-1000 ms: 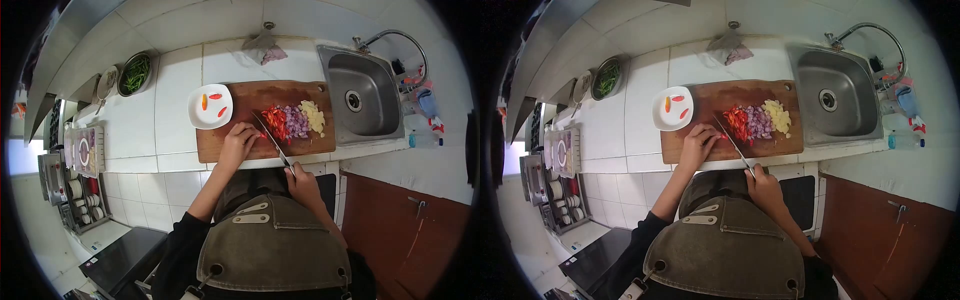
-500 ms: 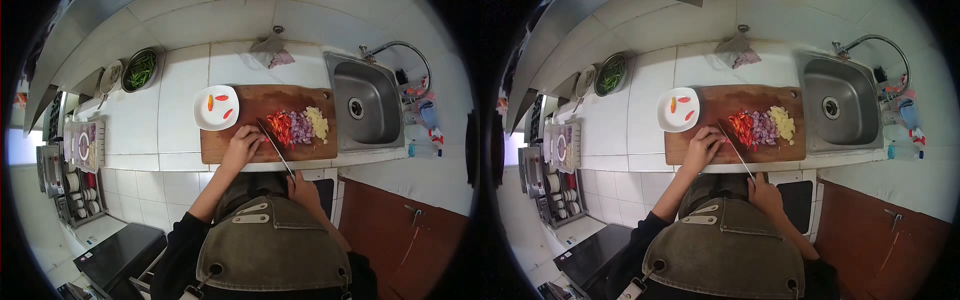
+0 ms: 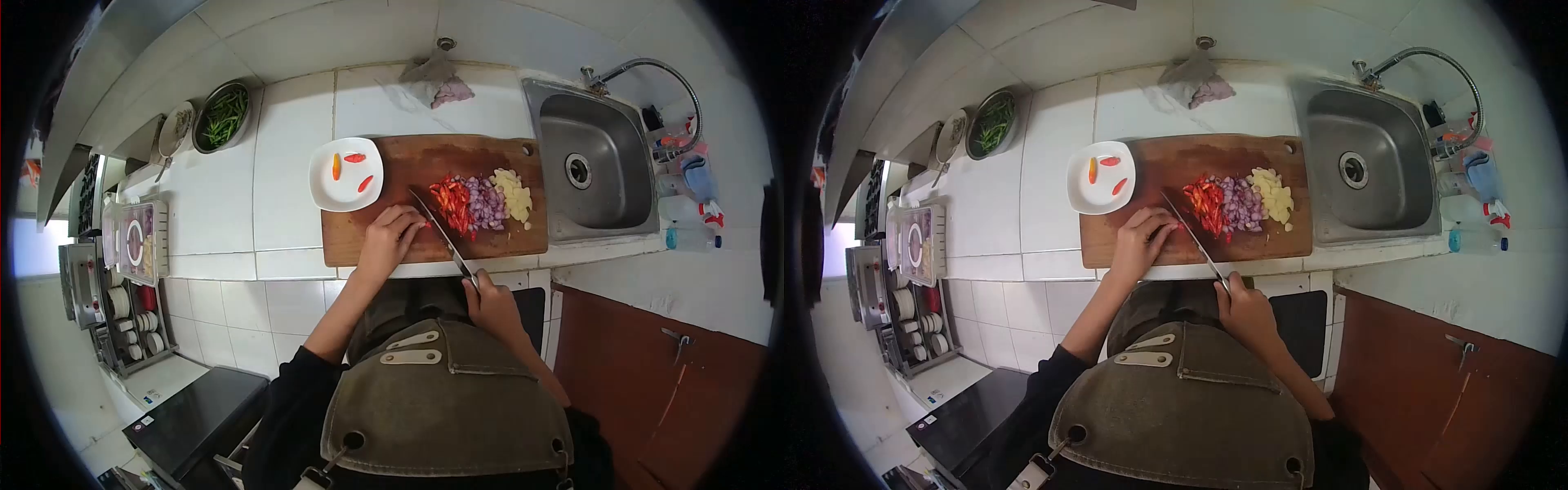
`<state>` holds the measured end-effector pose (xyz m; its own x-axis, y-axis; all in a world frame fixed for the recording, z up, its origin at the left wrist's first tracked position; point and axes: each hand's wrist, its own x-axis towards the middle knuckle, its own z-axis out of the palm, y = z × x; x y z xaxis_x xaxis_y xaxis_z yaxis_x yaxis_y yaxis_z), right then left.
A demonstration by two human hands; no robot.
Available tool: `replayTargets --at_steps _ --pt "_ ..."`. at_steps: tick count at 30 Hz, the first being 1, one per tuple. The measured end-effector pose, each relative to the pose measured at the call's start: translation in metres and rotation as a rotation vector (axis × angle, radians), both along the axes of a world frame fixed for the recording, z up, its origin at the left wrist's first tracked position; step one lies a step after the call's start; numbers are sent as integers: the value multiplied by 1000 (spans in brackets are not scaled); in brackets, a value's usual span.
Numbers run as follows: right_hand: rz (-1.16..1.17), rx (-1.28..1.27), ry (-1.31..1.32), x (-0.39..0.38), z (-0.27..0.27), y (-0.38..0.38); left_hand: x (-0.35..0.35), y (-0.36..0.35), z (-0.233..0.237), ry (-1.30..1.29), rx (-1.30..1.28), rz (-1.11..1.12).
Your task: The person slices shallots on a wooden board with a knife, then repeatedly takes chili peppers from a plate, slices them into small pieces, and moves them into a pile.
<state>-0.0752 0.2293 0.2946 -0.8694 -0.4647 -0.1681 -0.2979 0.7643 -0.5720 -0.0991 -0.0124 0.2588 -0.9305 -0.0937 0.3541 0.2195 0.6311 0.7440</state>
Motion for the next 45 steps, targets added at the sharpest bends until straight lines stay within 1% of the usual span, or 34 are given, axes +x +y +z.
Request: replayTargets --at_steps 2,5,8,11,12,15,17,18,20,24,30,33,34,39,42,44,45 --pt "-37 64 -100 -1 7 -4 -1 0 -1 2 0 4" --pt "-32 -10 -57 -2 -13 -15 1 -1 -1 -3 2 5" --pt "-95 -15 -111 -24 6 -45 1 0 -2 -10 10 3" --pt "-80 16 -173 -35 8 -53 4 -5 0 -33 38 8" --pt "-81 14 -170 -35 8 -51 3 -7 1 -50 69 6" --pt "-57 -24 -160 -23 2 -30 2 -7 3 -53 43 6" --pt "-17 -60 4 -8 -8 -15 1 -8 4 -49 21 4" --pt "-16 -61 8 -9 -5 -12 0 -8 4 -45 0 -1" --pt "-33 -61 -138 -11 3 -8 -2 -10 3 -14 -7 -15" --pt "-19 -86 -75 -9 -7 -9 -1 -11 2 7 2 -37" --pt "-40 58 -130 -4 -3 -6 -3 -10 4 4 -6 -36" --pt "-35 35 -162 -5 -4 -3 -1 -9 3 -25 40 -15" --pt "-54 -10 -185 -6 -7 -3 0 -9 3 -29 42 -8" --pt "-82 -139 -182 -14 5 -3 -3 -9 3 34 -10 -51" --pt "-54 -81 -134 -15 15 2 -4 -9 1 46 -36 -83" --pt "9 78 -101 -13 12 6 -5 -10 1 32 -34 -92" --pt "11 81 -106 -14 13 7 -5 -10 1 18 -38 -97"
